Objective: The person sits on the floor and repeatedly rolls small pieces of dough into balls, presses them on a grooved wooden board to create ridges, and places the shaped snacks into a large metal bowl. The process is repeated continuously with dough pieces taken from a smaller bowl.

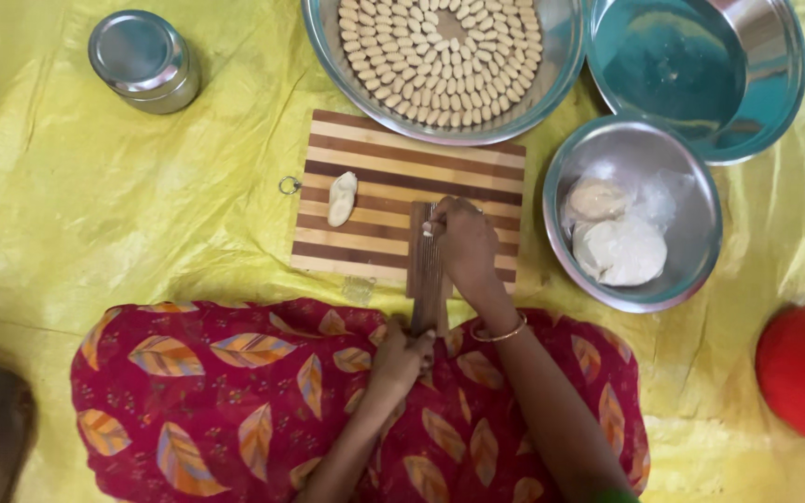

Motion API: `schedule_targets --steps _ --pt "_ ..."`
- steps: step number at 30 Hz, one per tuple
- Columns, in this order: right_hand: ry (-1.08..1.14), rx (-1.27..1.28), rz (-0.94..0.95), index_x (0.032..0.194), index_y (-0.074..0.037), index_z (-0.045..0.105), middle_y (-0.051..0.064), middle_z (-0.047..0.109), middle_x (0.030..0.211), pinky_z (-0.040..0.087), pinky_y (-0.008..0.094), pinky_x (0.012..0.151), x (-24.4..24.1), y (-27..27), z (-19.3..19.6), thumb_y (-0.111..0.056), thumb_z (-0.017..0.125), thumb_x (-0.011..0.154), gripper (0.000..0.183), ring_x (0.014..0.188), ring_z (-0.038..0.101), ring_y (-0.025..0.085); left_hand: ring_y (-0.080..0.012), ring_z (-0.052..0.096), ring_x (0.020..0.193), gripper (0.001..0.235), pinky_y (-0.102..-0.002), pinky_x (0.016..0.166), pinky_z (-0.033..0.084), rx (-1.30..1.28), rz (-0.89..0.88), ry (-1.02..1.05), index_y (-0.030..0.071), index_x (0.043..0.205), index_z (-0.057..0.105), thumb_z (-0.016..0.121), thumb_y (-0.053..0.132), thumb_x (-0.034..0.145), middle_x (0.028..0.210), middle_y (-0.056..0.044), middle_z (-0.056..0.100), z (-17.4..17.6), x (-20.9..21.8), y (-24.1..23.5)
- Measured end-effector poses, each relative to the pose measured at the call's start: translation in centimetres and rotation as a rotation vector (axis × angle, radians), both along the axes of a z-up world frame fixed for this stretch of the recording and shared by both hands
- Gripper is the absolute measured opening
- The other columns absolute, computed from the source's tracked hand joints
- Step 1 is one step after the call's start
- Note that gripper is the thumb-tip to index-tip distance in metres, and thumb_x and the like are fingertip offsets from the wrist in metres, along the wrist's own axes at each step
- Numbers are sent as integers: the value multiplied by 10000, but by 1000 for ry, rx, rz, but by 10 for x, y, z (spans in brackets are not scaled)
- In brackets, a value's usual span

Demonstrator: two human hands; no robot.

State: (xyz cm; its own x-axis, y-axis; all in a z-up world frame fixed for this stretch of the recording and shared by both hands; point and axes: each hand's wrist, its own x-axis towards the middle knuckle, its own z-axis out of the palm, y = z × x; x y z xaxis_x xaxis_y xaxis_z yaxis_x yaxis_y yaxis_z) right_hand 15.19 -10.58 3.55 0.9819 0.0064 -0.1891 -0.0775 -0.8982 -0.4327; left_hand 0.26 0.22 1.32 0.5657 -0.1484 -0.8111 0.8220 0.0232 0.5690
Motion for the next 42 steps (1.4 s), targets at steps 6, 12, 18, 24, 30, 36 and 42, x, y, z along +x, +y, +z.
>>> schedule_targets --steps 6,12,18,24,30,36,42 --pt "155 -75 65 911 -95 690 68 685 966 540 444 748 8 -6 2 -181 808 789 191 882 686 287 -181 675 808 530 -307 668 588 280 -702 -418 56 1384 500 386 486 1095 920 -124 710 74 80 56" --pt "99 -47 152 891 -95 723 102 695 951 535 456 768 22 -17 -3 -149 824 793 150 899 676 308 -131 714 880 360 -253 782 602 -3 31 -459 81 1195 642 472 343 1015 981 -49 736 35 184 92" --pt "334 456 -152 969 -75 723 55 774 976 602 314 809 50 -38 17 -109 780 820 163 899 748 162 -103 663 863 204 -261 814 541 -203 536 -232 45 1123 662 525 161 1025 962 -49 715 -9 190 113" --pt "370 809 -480 993 -30 660 100 736 955 605 360 797 91 -44 54 -47 707 869 134 877 715 202 -85 633 855 183 -268 837 510 -173 610 -280 60 1119 672 549 156 1023 965 -24 718 -5 195 127" --pt "144 474 -201 1095 12 725 150 762 985 644 348 843 221 -62 29 -83 708 951 174 875 770 229 -95 645 873 194 -270 855 508 -61 629 -233 80 1103 695 536 147 1015 952 -15 728 4 198 137" --pt "-224 -44 344 955 14 789 156 749 847 576 353 695 346 -75 -64 3 844 793 172 746 717 216 -115 662 896 212 -290 887 523 -68 649 -205 72 1097 705 523 143 1013 938 -30 728 11 201 144" --pt "-217 -186 421 948 -152 832 38 761 847 566 340 740 380 -77 -112 -44 834 807 177 748 707 192 -123 653 906 200 -289 897 520 -102 681 -219 65 1098 702 543 151 1012 944 -42 724 12 198 145"
